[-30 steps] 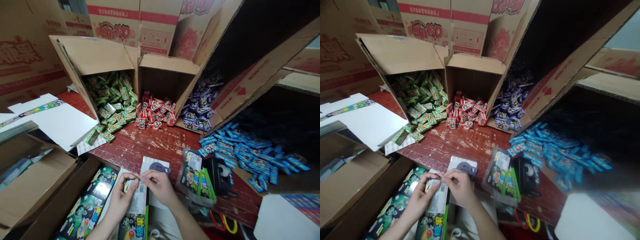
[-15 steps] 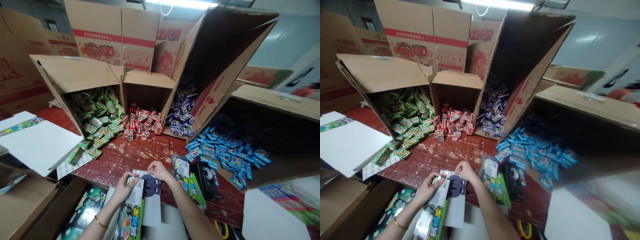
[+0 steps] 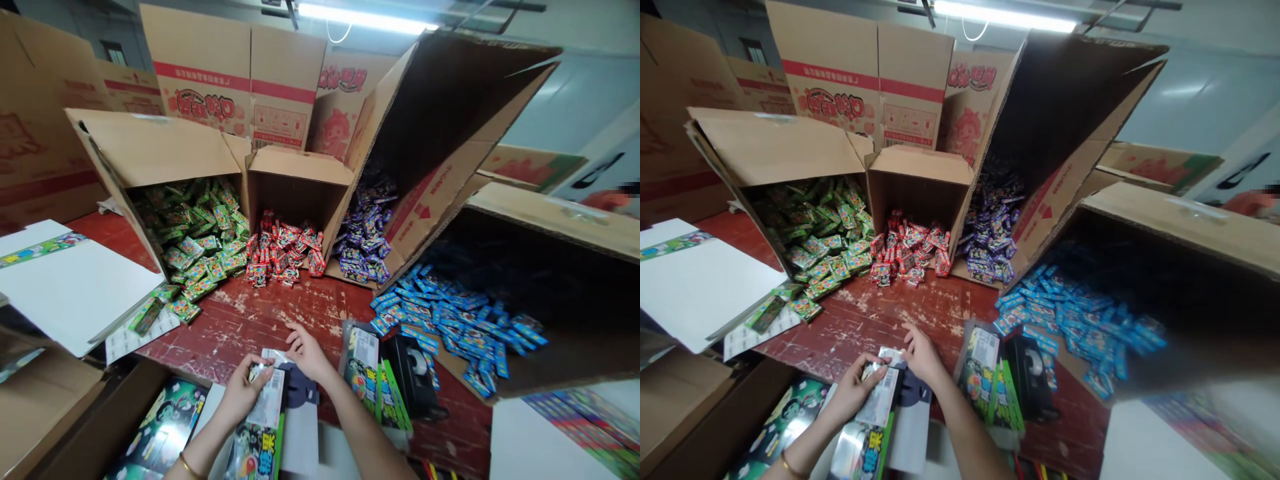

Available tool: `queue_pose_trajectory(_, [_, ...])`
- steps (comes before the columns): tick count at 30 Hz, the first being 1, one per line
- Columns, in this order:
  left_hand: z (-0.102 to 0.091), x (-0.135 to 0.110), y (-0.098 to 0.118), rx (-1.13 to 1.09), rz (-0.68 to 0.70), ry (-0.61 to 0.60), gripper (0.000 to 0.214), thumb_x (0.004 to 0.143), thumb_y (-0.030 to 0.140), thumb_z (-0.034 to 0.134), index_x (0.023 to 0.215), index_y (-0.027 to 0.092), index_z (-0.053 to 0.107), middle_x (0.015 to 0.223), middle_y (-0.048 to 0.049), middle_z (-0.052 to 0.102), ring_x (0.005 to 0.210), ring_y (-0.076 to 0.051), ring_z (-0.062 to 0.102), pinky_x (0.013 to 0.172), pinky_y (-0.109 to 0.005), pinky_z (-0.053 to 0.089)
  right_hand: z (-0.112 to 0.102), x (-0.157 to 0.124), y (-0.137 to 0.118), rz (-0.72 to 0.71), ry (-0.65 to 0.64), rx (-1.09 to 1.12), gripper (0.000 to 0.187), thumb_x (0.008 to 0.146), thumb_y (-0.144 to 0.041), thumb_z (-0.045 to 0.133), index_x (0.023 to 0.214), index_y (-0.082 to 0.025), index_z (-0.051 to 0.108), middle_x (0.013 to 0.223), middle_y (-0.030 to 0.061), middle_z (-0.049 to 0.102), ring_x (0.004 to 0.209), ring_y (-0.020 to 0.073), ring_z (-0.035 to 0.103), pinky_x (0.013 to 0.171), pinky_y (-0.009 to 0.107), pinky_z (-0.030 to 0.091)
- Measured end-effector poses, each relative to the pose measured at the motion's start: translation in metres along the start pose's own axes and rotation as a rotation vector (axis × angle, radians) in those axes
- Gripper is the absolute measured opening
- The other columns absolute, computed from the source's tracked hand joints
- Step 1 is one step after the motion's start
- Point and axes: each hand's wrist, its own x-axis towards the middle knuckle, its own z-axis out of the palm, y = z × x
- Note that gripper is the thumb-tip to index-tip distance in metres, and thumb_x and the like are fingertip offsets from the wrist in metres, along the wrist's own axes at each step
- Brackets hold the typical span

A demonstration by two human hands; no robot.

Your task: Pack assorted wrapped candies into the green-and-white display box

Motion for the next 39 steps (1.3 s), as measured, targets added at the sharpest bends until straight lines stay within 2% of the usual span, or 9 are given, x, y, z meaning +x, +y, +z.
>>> queue_pose_trajectory(6, [0.003,0.000,0.000,-0.003,0.010,0.013,0.027,0.075,0.045,0.065,0.083,0.022,0.057,0.098,-0.0076,0.072,0.097,-0.025,0.064,0.087,-0.036,0.045,0.005,0.002,0.003,-0.041,0.021,0.038,0.052,0.060,-0.002,0.058,0.109,-0.020,0.060,0.067,-0.0050,0.061,0.059,0.0113,0.055,0.063,0.025,0.045])
queue_pose_trajectory(10, [0.006,0.000,0.006,0.001,0.001,0.041,0.031,0.070,0.048,0.068,0.079,0.021,0.056,0.094,-0.0070,0.072,0.093,-0.025,0.064,0.084,-0.035,0.045,-0.005,0.002,-0.002,-0.034,0.144,0.114,0.047,0.064,-0.013,0.064,0.110,-0.020,0.055,0.065,-0.0043,0.063,0.064,0.0151,0.060,0.068,0.029,0.047])
queue_pose_trajectory(14, [0.005,-0.003,0.021,0.021,0.005,0.086,0.034,0.070,0.051,0.067,0.079,0.021,0.054,0.073,0.0000,0.066,0.069,-0.020,0.061,0.066,-0.029,0.046,-0.016,-0.007,-0.026,-0.002,0.243,0.263,0.050,0.068,-0.026,0.069,0.112,-0.019,0.048,0.071,-0.0016,0.065,0.067,0.0163,0.061,0.068,0.031,0.048])
queue_pose_trajectory(19, [0.002,-0.012,0.054,0.065,0.072,0.081,0.031,0.083,0.052,0.051,0.080,0.021,0.053,0.064,0.0049,0.053,0.058,-0.014,0.050,0.058,-0.024,0.040,-0.017,-0.026,-0.093,0.063,0.074,0.540,0.055,0.063,-0.021,0.077,0.111,-0.020,0.050,0.071,-0.0042,0.064,0.065,0.0115,0.058,0.065,0.025,0.045])
queue_pose_trajectory(24, [0.005,-0.017,0.081,0.149,0.158,0.011,0.025,0.089,0.043,0.047,0.081,0.021,0.055,0.070,0.0029,0.055,0.067,-0.015,0.050,0.065,-0.025,0.039,-0.014,-0.030,-0.138,0.033,-0.109,0.479,0.053,0.061,-0.016,0.077,0.108,-0.021,0.053,0.070,-0.0052,0.063,0.063,0.0102,0.057,0.064,0.025,0.043])
queue_pose_trajectory(30, [0.013,-0.021,0.094,0.236,0.193,0.010,0.024,0.093,0.043,0.038,0.085,0.022,0.048,0.074,0.0022,0.054,0.068,-0.016,0.051,0.066,-0.027,0.040,-0.011,-0.027,-0.138,0.012,-0.131,0.420,0.061,0.056,-0.012,0.079,0.110,-0.021,0.050,0.073,-0.0056,0.061,0.062,0.0096,0.055,0.063,0.025,0.042])
queue_pose_trajectory(32, [0.014,-0.024,0.095,0.226,0.230,0.045,0.021,0.093,0.041,0.038,0.088,0.022,0.045,0.077,0.0016,0.053,0.072,-0.016,0.052,0.069,-0.028,0.041,-0.011,-0.027,-0.134,0.086,-0.158,0.500,0.067,0.053,-0.013,0.080,0.111,-0.022,0.049,0.074,-0.0054,0.062,0.063,0.0100,0.056,0.062,0.025,0.042])
queue_pose_trajectory(36, [0.013,-0.029,0.096,0.279,0.296,0.023,0.015,0.092,0.038,0.038,0.096,0.023,0.039,0.077,0.0015,0.052,0.071,-0.016,0.054,0.067,-0.029,0.043,-0.014,-0.030,-0.130,0.371,-0.251,0.672,0.065,0.051,-0.018,0.081,0.108,-0.018,0.051,0.061,-0.0073,0.060,0.053,0.0080,0.052,0.054,0.021,0.035])
queue_pose_trajectory(39, [0.012,-0.027,0.098,0.340,0.311,0.011,0.017,0.092,0.038,0.038,0.099,0.023,0.037,0.072,0.0020,0.053,0.069,-0.017,0.057,0.065,-0.030,0.045,-0.015,-0.036,-0.135,0.374,-0.184,0.656,0.068,0.056,-0.025,0.079,0.115,-0.017,0.047,0.062,-0.0062,0.061,0.056,0.0090,0.055,0.058,0.022,0.037])
